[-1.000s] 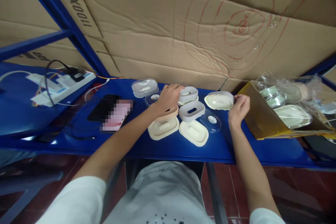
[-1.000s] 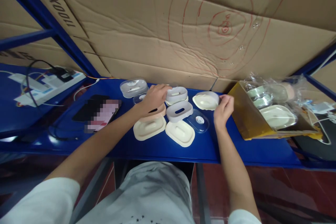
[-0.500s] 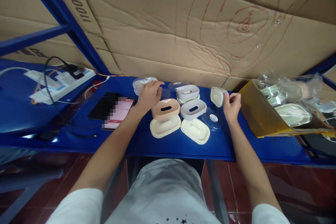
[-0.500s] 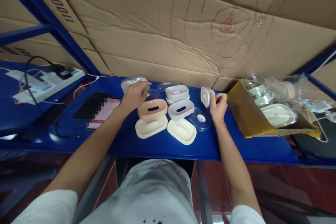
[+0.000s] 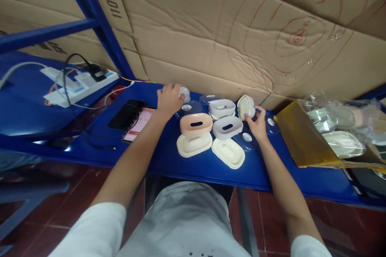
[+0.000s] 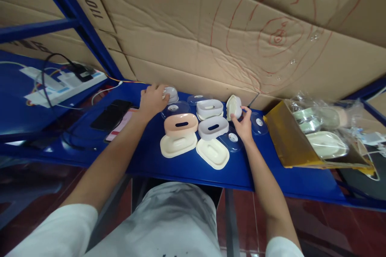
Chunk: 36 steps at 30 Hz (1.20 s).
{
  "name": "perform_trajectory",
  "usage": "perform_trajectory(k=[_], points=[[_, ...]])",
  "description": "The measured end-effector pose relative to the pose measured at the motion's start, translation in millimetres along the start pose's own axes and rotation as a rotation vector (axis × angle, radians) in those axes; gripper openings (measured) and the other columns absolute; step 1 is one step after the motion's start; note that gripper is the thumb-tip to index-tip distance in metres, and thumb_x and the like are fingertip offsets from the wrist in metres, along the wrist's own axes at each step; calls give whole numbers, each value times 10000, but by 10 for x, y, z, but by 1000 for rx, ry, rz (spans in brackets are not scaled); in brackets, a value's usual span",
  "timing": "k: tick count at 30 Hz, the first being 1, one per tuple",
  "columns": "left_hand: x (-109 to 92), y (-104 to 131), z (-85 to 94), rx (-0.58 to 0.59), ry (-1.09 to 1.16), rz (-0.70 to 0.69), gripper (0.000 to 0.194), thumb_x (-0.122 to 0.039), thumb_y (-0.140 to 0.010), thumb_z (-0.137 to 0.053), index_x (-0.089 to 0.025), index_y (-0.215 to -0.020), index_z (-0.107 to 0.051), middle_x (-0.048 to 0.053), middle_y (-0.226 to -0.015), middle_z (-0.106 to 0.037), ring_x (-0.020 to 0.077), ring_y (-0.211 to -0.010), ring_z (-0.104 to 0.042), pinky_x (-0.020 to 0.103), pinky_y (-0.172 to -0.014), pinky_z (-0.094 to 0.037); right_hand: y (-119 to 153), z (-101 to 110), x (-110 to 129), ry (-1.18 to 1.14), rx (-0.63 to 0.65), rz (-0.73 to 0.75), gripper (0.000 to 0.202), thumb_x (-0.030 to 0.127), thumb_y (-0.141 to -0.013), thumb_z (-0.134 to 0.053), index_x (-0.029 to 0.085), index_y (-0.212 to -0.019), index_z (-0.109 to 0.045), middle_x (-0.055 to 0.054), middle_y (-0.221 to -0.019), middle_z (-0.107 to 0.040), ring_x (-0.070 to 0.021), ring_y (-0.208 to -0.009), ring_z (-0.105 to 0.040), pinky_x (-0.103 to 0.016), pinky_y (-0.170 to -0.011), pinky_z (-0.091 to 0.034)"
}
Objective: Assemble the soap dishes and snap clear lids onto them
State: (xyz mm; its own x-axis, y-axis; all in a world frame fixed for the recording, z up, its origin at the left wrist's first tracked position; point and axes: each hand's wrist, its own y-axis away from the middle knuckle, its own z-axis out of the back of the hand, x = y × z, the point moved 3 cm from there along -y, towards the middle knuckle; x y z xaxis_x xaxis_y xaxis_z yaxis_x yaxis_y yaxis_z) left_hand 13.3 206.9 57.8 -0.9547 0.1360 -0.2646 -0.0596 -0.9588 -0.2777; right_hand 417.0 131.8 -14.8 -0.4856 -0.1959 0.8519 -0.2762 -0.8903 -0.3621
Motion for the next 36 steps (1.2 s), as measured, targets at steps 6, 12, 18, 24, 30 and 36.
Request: perform_trajectory(k=[6,12,18,24,30,36], points=[[173,-1,-175,48,29,-5,598,-392,-1000,-540,-210,-1569,-528,196,-1658,-488,420,-1505,-452,591,-1190,-377,-13,24,30,-184,146,-107,785,609,-743,-890,363,-1358,-469,-19,-1139,-757,-260,-1042,-740,-468,-982,-613],[273,-97,-226,62,29,7,640,-385,-942,-647,-231,-1556,-551,184,-1661,-502,425,-1507,-440,614,-1190,-377,144,-20,249,-245,439,-208,795,503,-664,-996,321,-1354,-647,-50,-1306,-781,-308,-1230,-722,-489,-1097,-575],[305,-131,-207,26,52,35,499,-458,-1044,-520,-226,-1471,-635,207,-1443,-690,453,-1364,-567,637,-1095,-437,207,-85,328,-199,524,-218,737,537,-676,-987,260,-1314,-744,-73,-1328,-792,-348,-1210,-740,-553,-1106,-568],[291,-126,-164,-14,69,52,475,-377,-1076,-447,-205,-1493,-597,216,-1444,-676,415,-1297,-620,576,-1047,-485,196,-55,297,-171,434,-192,699,604,-680,-962,251,-1248,-757,-71,-1187,-824,-337,-1101,-759,-497,-976,-619],[4,33,-86,-8,10,-166,385,-261,-1024,-541,-195,-1374,-687,191,-1413,-655,384,-1351,-588,515,-1122,-460,157,-32,308,120,370,39,782,635,-653,-962,256,-1298,-736,-69,-1171,-763,-290,-1007,-714,-476,-943,-599],[-140,159,-205,120,-27,-213,379,-219,-1005,-573,-173,-1360,-700,185,-1358,-708,370,-1252,-669,472,-1012,-529,160,-47,316,294,412,148,740,707,-707,-904,274,-1290,-763,-49,-983,-686,-266,-871,-665,-480,-882,-597]])
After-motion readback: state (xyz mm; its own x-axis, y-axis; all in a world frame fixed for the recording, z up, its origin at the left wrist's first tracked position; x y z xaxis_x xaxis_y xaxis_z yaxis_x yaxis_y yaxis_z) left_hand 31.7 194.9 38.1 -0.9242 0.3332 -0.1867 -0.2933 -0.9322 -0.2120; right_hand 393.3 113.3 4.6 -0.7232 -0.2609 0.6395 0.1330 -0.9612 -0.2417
